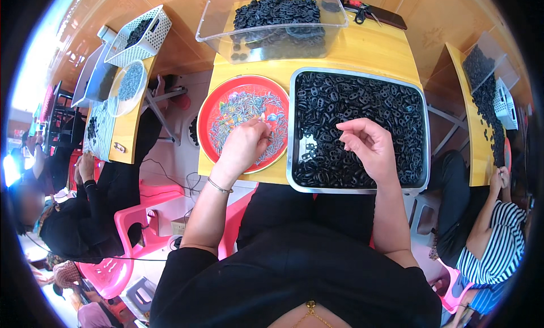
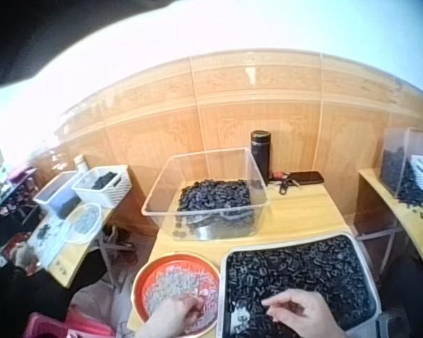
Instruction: The person sits at a yellow table and repeatedly picks small black plastic components from a rectangular tray. They insert a small metal pin from a red plate into each component by hand. The assembled units are then placed into a clear plastic container on the table.
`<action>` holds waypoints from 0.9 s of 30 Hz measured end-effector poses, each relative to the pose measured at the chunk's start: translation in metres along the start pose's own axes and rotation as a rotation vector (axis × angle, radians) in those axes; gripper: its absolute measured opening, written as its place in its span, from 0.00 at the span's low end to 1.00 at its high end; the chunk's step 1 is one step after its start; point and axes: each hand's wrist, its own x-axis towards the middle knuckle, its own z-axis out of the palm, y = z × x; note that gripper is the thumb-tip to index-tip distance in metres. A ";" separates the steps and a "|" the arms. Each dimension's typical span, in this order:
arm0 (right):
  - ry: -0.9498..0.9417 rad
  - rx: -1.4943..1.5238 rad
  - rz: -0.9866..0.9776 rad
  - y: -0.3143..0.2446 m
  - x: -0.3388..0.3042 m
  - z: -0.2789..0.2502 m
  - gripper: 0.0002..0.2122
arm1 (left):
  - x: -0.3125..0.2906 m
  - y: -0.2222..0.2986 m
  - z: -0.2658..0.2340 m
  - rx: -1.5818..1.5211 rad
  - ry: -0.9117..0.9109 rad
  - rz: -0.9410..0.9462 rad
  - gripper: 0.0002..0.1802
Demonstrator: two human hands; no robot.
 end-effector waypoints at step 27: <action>-0.334 -1.376 -0.167 0.032 0.026 0.056 0.03 | -0.014 -0.002 0.002 -0.555 0.160 -0.149 0.09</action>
